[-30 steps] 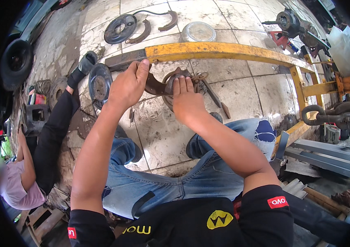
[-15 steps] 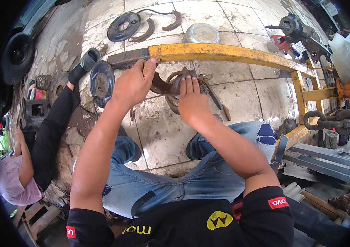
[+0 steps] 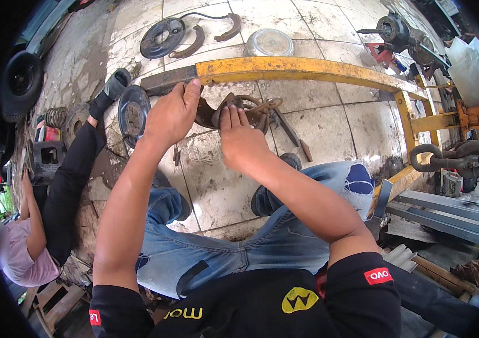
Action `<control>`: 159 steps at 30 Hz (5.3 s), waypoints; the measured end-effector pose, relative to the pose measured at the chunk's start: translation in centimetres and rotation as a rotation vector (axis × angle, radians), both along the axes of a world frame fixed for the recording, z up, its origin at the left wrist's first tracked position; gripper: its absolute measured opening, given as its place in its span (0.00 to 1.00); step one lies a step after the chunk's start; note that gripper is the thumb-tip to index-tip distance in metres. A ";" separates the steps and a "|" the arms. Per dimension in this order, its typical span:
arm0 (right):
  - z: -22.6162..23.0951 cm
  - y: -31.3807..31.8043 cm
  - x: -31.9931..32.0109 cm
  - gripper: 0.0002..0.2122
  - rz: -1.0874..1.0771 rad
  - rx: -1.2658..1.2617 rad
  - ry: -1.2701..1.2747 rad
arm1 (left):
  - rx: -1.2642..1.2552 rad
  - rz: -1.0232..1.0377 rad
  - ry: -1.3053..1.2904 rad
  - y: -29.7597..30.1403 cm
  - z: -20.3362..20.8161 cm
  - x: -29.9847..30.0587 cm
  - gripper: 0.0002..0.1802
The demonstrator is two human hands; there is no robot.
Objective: The person scrubs a brake shoe and a brake drum with a sanding block while sitting on the floor of a workshop. The person repeatedly rubs the sanding block over the surfaces of the parts to remove rust or debris.
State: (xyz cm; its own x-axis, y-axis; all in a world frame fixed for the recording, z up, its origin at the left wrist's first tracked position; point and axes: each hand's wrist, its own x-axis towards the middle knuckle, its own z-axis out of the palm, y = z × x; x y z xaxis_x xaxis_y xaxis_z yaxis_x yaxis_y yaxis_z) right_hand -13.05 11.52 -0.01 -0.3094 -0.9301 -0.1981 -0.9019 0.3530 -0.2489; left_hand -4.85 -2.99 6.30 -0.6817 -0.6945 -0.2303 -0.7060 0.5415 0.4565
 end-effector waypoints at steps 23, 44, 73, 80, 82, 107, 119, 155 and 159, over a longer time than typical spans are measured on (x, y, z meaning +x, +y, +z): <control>-1.1 -1.1 -0.7 0.38 0.007 -0.074 -0.230 | -0.017 0.016 0.012 -0.1 -0.2 0.3 0.37; -1.3 -0.6 -0.5 0.34 0.040 -0.172 -0.148 | 0.002 0.018 0.023 -0.4 0.0 0.5 0.38; 3.8 2.4 -9.6 0.16 -0.441 -0.468 -0.205 | -0.008 -0.026 0.016 -0.1 -0.7 0.8 0.37; 3.4 2.2 -7.1 0.12 -0.154 -0.388 -0.019 | 0.076 -0.036 0.055 0.2 -0.8 1.2 0.39; 2.5 1.5 -6.0 0.13 -0.128 -0.337 -0.119 | 0.097 -0.017 0.069 -0.2 -1.0 1.4 0.41; 2.8 0.8 -9.6 0.13 -0.648 -0.717 -1.068 | 1.247 0.448 0.472 -0.4 -2.4 3.2 0.42; 4.3 1.5 -10.6 0.13 -0.706 -0.837 -1.340 | 1.550 0.462 0.537 3.6 -3.1 2.6 0.26; -4.1 -0.1 -7.2 0.17 -0.200 -0.558 -0.199 | 1.292 0.599 0.686 8.5 -13.4 5.0 0.24; -3.5 -0.2 -7.1 0.22 -0.151 -0.419 0.000 | 1.189 0.604 0.556 7.8 -13.8 5.6 0.22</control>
